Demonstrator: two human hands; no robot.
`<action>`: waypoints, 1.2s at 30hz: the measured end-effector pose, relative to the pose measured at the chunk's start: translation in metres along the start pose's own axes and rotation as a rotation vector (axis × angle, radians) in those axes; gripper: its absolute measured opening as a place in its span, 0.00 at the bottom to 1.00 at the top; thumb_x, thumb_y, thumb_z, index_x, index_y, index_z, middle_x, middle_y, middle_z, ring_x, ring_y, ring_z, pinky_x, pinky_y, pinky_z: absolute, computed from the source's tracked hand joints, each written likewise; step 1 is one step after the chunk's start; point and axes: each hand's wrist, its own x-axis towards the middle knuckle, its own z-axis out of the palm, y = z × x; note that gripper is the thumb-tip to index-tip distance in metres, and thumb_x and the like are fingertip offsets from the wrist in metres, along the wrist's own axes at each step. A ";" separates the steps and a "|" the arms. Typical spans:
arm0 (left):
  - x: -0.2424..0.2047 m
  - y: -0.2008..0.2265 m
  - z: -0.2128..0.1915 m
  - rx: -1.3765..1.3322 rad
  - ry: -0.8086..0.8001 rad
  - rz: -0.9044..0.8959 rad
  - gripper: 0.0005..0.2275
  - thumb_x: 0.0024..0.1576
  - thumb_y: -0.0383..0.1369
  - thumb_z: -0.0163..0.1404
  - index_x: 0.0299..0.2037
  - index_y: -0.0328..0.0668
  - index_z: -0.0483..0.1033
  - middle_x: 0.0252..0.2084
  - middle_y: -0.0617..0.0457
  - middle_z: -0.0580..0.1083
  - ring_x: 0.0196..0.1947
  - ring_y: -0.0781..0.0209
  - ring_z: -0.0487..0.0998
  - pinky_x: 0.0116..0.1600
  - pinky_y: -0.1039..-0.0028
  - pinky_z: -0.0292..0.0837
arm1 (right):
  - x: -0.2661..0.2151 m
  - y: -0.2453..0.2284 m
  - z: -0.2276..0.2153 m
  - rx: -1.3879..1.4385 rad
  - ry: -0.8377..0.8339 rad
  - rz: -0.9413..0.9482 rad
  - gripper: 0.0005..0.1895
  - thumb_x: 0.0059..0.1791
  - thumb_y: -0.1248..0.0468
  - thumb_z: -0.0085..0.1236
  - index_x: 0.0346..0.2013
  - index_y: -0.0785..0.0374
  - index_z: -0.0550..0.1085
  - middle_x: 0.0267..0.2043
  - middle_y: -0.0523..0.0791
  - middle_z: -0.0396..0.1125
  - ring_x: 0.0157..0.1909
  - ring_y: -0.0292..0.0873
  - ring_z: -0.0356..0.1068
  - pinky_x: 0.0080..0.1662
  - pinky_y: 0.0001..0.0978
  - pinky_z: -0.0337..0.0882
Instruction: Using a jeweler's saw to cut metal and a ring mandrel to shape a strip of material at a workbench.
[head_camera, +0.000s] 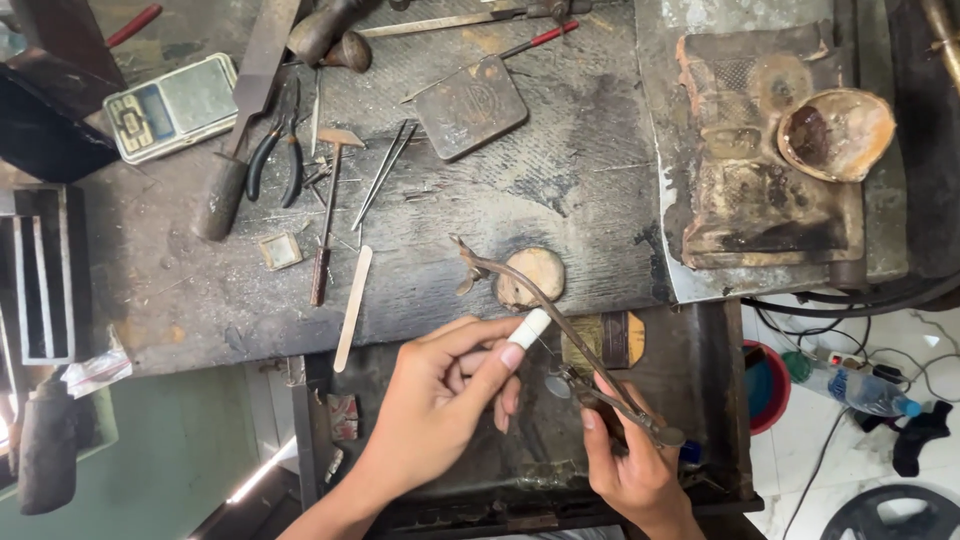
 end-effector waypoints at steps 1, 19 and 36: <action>0.001 -0.001 -0.002 0.002 0.006 0.000 0.12 0.62 0.29 0.51 0.52 0.29 0.81 0.26 0.49 0.70 0.18 0.67 0.74 0.25 0.81 0.74 | -0.005 0.004 0.001 0.005 -0.002 -0.002 0.18 0.52 0.65 0.54 0.52 0.75 0.74 0.51 0.55 0.72 0.49 0.49 0.77 0.52 0.35 0.81; 0.046 0.011 -0.101 1.144 0.527 0.537 0.10 0.65 0.27 0.52 0.55 0.35 0.77 0.40 0.44 0.74 0.37 0.49 0.76 0.48 0.63 0.69 | -0.025 0.014 0.013 0.287 0.194 0.305 0.22 0.51 0.70 0.53 0.56 0.83 0.67 0.47 0.58 0.73 0.36 0.41 0.77 0.41 0.24 0.79; -0.007 0.028 -0.124 1.299 0.585 0.415 0.09 0.65 0.25 0.58 0.52 0.27 0.80 0.39 0.43 0.79 0.30 0.56 0.77 0.37 0.68 0.73 | -0.013 0.007 0.007 0.396 0.144 0.371 0.26 0.52 0.70 0.50 0.64 0.79 0.63 0.35 0.55 0.71 0.29 0.42 0.71 0.32 0.26 0.75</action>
